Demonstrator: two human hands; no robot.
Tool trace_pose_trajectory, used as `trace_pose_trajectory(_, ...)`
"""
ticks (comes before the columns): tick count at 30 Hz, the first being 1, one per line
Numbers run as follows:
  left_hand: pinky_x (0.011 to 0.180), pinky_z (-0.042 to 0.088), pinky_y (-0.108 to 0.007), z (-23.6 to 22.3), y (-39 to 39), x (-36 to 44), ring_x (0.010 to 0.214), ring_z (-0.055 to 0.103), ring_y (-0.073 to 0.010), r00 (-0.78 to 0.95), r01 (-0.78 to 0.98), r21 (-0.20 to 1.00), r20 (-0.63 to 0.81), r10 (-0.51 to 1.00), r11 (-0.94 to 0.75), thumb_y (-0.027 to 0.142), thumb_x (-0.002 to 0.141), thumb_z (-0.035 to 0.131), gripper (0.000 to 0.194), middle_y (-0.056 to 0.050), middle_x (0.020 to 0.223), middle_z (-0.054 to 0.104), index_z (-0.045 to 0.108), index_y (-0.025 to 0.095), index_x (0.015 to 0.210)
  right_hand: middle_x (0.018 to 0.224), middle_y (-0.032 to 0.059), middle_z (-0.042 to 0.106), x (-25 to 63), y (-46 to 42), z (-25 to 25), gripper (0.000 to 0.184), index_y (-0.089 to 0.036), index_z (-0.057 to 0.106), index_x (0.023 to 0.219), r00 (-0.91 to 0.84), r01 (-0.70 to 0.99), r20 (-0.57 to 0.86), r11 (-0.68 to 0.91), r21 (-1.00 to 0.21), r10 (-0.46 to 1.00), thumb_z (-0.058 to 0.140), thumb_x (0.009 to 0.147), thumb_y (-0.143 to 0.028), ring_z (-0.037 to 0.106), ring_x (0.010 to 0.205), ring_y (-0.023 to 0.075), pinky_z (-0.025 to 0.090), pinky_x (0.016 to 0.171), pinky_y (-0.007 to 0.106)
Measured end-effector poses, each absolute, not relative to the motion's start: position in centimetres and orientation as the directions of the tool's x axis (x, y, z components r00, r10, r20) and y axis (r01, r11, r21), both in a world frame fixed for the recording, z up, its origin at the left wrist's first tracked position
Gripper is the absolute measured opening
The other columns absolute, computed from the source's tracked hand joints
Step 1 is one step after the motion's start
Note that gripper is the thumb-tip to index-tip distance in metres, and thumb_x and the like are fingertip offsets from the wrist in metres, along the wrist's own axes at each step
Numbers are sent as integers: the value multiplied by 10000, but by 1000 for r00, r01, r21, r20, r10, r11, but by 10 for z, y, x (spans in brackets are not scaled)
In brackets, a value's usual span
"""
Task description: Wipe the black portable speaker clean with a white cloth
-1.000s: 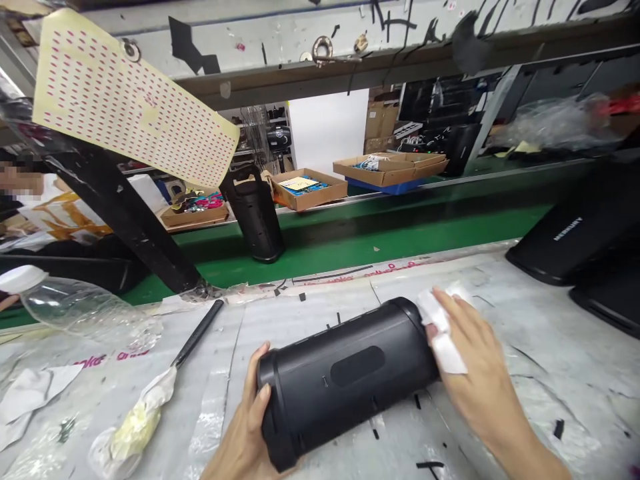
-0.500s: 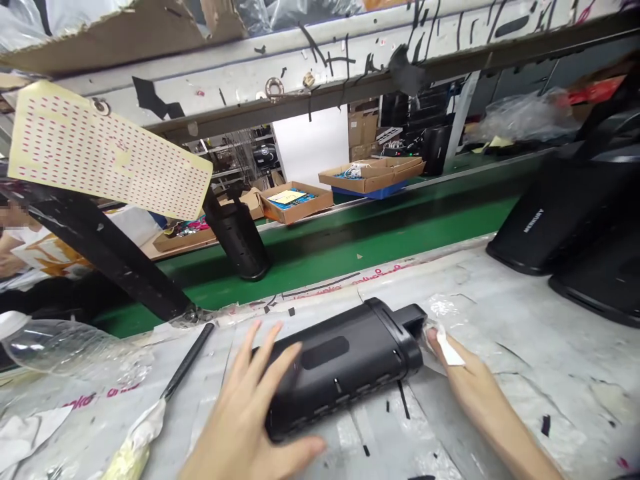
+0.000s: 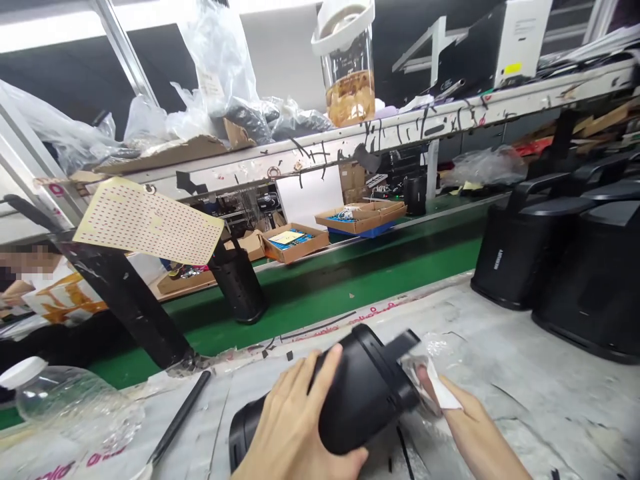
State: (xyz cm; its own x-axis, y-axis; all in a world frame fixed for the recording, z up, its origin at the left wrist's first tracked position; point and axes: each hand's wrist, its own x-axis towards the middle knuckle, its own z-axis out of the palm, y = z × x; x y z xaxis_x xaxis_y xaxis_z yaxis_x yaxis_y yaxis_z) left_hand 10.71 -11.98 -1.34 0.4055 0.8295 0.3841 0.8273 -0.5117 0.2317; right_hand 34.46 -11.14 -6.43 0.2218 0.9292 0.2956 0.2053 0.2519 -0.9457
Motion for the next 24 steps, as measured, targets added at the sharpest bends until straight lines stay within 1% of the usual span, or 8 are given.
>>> trace_pose_trajectory(2,984,452,-616,-15,-118,111,1255,502,-393,215,825,327,572,791,-461,316,587,787,1136,-99,1430,480,102,413,1488,1034,99,695,328,-103,-31,533,-188,742,1035,204,101,306,291,-951,930,516,848,-633,651,1011,298,535,895,380)
trace_pose_trajectory(3,1017,420,-617,-15,-117,115,1285,472,-378,105,808,410,607,788,-424,317,623,767,1107,-88,1447,450,75,414,1482,1097,103,676,319,-96,-15,538,-180,711,1108,191,38,344,344,-938,919,507,869,-617,630,1060,282,502,951,379)
trace_pose_trajectory(6,1079,290,-652,-17,-113,126,1384,293,-378,-115,688,631,581,806,-357,366,715,695,1015,-114,1493,260,24,374,1476,1244,94,604,292,-69,17,464,-186,636,1219,153,-61,562,575,-816,813,483,934,-519,567,1153,238,420,1044,361)
trace_pose_trajectory(8,1092,230,-662,-18,-110,125,1404,192,-390,-169,609,710,551,817,-353,398,729,670,982,-129,1465,162,31,343,1473,1288,88,571,276,-50,24,418,-193,620,1229,86,-103,662,668,-737,744,469,957,-471,542,1175,229,404,1050,351)
trace_pose_trajectory(12,1084,302,-577,-5,-101,100,1308,368,-340,-168,342,854,465,869,-391,468,668,749,989,-86,1401,270,145,367,1444,1139,79,643,250,-24,29,395,-181,659,1142,-54,-192,681,661,-725,731,475,953,-475,613,998,212,491,890,298)
trace_pose_trajectory(15,1101,334,-436,15,-87,81,1320,409,-287,-79,120,839,541,838,-530,594,618,785,1071,-61,1435,350,147,369,1449,1006,60,677,237,-14,33,403,-178,690,1072,-114,-210,662,633,-745,741,520,918,-510,628,924,215,508,814,282)
trace_pose_trajectory(19,1066,371,-313,34,-65,78,1313,431,-237,34,-24,848,530,848,-529,730,760,559,790,-42,1437,420,323,308,1386,943,61,681,231,4,36,453,-158,692,1032,-69,-215,617,593,-776,784,518,893,-553,623,881,225,509,765,286)
trace_pose_trajectory(24,1032,386,-378,38,-48,88,1170,529,-239,37,-64,890,453,891,-451,626,871,498,541,-39,1279,529,371,286,1272,937,68,685,240,21,36,455,-142,695,985,-45,-185,586,569,-801,809,554,867,-558,629,858,223,497,809,296)
